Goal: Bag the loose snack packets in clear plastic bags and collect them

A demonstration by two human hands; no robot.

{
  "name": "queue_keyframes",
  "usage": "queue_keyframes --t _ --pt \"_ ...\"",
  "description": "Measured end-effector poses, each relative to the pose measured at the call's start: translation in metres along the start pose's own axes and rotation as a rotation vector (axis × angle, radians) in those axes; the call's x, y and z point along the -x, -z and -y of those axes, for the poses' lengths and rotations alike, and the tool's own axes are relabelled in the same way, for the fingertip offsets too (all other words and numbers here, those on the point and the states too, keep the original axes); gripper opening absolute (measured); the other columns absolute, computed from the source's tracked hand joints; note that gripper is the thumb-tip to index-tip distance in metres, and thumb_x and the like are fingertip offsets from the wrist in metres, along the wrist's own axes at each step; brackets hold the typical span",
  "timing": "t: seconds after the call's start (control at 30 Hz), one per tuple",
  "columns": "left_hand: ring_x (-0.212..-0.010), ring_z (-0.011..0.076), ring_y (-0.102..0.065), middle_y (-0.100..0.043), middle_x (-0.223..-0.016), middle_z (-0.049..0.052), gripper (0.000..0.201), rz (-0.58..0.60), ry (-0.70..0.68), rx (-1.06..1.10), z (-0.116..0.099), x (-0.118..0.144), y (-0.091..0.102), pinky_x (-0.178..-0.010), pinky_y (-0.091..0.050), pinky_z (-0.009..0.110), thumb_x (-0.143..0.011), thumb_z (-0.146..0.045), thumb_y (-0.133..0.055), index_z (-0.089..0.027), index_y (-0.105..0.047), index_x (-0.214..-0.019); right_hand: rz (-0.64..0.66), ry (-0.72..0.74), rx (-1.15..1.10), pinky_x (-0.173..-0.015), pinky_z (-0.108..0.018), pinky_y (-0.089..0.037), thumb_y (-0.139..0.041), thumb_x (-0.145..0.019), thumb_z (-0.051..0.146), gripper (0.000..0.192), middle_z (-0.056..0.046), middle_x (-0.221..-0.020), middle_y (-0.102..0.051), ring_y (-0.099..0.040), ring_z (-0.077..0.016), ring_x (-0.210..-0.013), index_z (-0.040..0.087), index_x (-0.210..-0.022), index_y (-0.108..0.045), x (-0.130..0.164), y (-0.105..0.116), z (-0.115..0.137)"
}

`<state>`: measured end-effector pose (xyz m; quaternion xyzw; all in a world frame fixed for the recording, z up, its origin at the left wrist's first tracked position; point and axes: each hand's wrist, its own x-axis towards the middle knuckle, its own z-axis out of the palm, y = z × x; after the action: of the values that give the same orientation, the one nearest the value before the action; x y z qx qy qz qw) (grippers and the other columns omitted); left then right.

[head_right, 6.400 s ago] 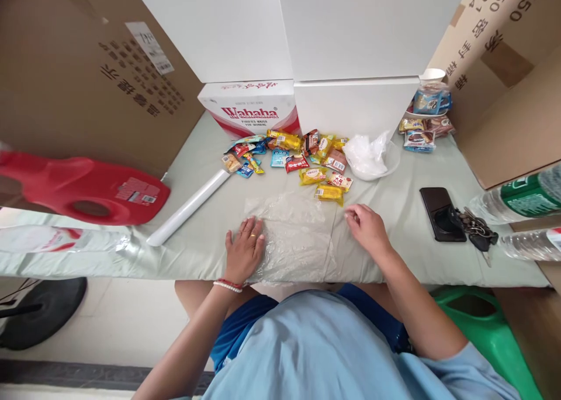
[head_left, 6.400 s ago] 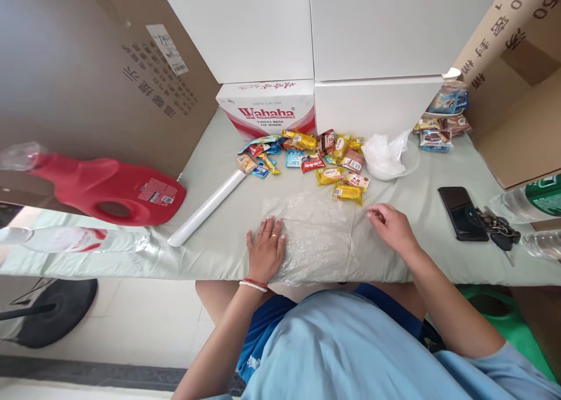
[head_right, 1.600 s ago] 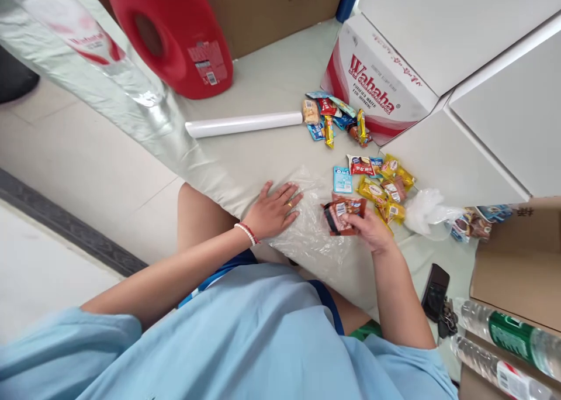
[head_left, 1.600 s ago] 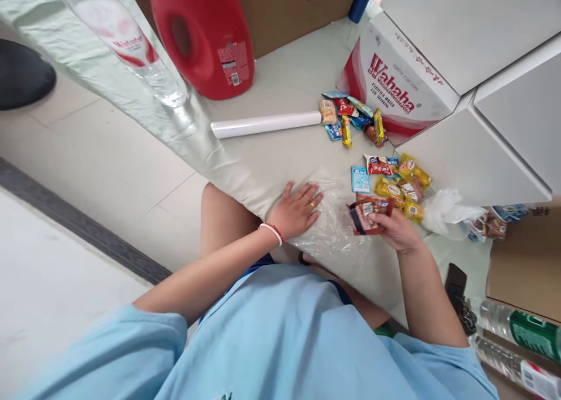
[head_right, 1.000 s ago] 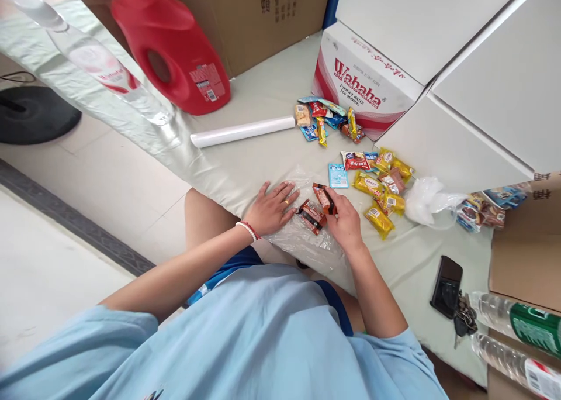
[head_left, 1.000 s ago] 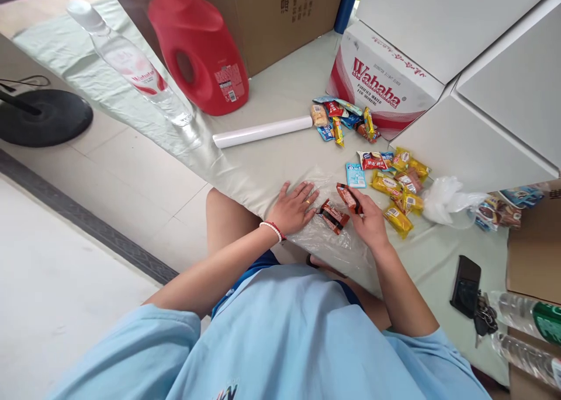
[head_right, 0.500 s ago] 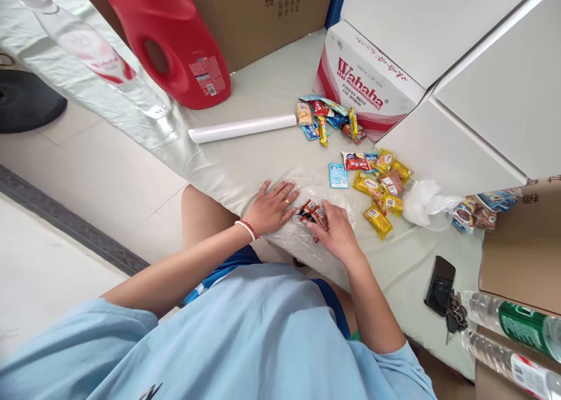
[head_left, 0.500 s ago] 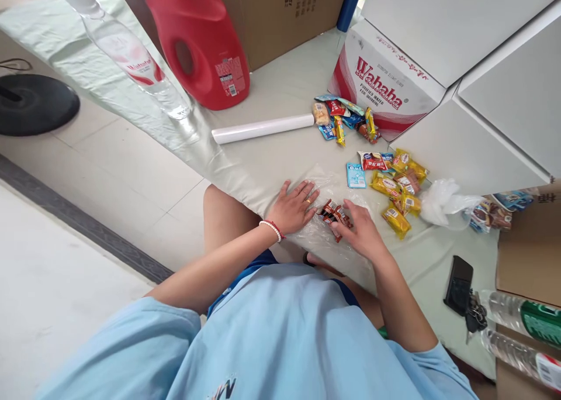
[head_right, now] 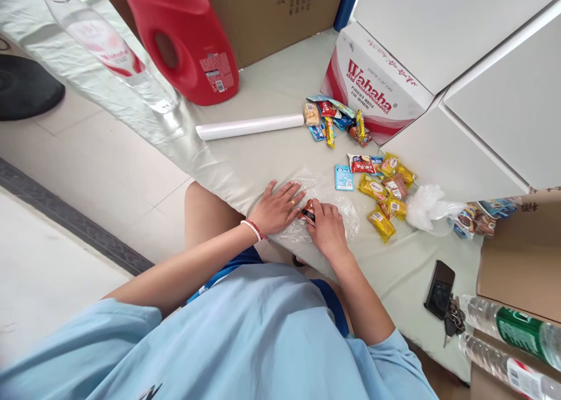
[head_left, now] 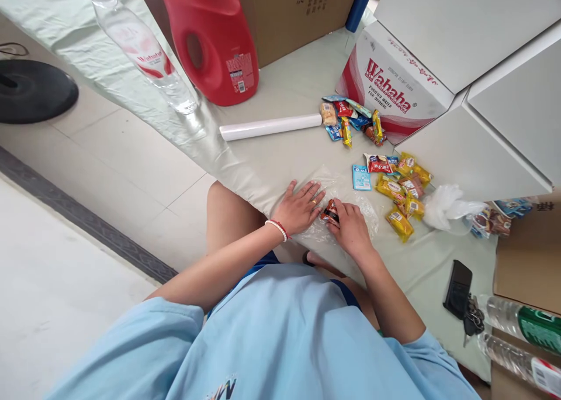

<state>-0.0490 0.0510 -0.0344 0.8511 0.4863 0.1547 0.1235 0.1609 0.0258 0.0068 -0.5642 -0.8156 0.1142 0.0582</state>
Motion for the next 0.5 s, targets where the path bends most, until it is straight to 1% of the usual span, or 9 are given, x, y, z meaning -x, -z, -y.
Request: queue_keyframes --t 0.07,0.13,0.2,0.27,0.33,0.4,0.5 --pt "-0.156 0.0282 -0.033 -0.039 -0.167 0.009 0.055 -0.002 -0.002 0.002 0.000 0.000 0.000 -0.129 -0.010 0.062 -0.108 -0.042 -0.031 -0.026 -0.043 -0.159 -0.001 -0.005 0.028 -0.098 -0.055 -0.049 -0.060 -0.093 0.028 0.066 -0.018 -0.126 -0.063 -0.053 -0.0384 -0.115 0.022 -0.156 -0.043 0.004 0.001 -0.001" --pt "-0.156 0.0278 -0.032 -0.038 -0.168 0.009 0.055 -0.002 -0.006 0.001 0.000 0.000 0.000 -0.129 -0.009 0.062 -0.108 -0.043 -0.030 -0.026 -0.044 -0.158 -0.019 0.003 0.036 -0.099 -0.056 -0.049 -0.059 -0.092 0.024 0.067 -0.018 -0.129 -0.061 -0.051 -0.0389 -0.117 0.022 -0.157 -0.041 0.008 0.008 -0.004" --pt "-0.156 0.0275 -0.032 -0.038 -0.168 0.009 0.055 -0.001 -0.006 -0.003 0.000 0.001 0.000 -0.129 -0.008 0.062 -0.108 -0.043 -0.029 -0.026 -0.044 -0.158 -0.030 0.033 0.025 -0.100 -0.056 -0.047 -0.058 -0.092 0.023 0.070 -0.017 -0.133 -0.059 -0.050 -0.0392 -0.120 0.024 -0.159 -0.039 0.010 0.017 -0.006" --pt "-0.156 0.0272 -0.032 -0.038 -0.167 0.009 0.055 0.001 -0.003 -0.007 0.000 0.001 0.001 -0.129 -0.008 0.062 -0.108 -0.043 -0.028 -0.026 -0.044 -0.158 -0.009 0.071 0.012 -0.103 -0.057 -0.046 -0.059 -0.092 0.024 0.070 -0.017 -0.136 -0.058 -0.050 -0.0390 -0.122 0.024 -0.159 -0.038 0.010 0.020 -0.005" --pt "-0.156 0.0269 -0.032 -0.039 -0.167 0.009 0.055 0.002 0.000 -0.009 0.000 0.001 0.002 -0.129 -0.008 0.061 -0.108 -0.043 -0.027 -0.026 -0.044 -0.158 0.039 0.085 0.011 -0.104 -0.057 -0.045 -0.059 -0.092 0.024 0.067 -0.017 -0.134 -0.060 -0.050 -0.0388 -0.123 0.023 -0.157 -0.042 0.007 0.017 -0.001" --pt "-0.156 0.0268 -0.033 -0.040 -0.167 0.009 0.055 0.004 0.000 -0.009 0.000 0.001 0.002 -0.128 -0.011 0.060 -0.108 -0.041 -0.028 -0.026 -0.043 -0.159 0.069 0.066 0.012 -0.104 -0.057 -0.046 -0.059 -0.092 0.023 0.064 -0.017 -0.132 -0.062 -0.051 -0.0386 -0.123 0.023 -0.155 -0.045 0.005 0.008 0.003" --pt "-0.155 0.0270 -0.034 -0.036 -0.169 0.009 0.055 -0.002 0.010 0.004 0.003 0.001 0.004 -0.128 -0.016 0.058 -0.108 -0.040 -0.030 -0.027 -0.039 -0.161 0.040 0.051 -0.014 -0.108 -0.060 -0.043 -0.062 -0.093 0.026 0.067 -0.016 -0.137 -0.060 -0.049 -0.0392 -0.131 0.026 -0.157 -0.042 0.006 0.003 0.004"
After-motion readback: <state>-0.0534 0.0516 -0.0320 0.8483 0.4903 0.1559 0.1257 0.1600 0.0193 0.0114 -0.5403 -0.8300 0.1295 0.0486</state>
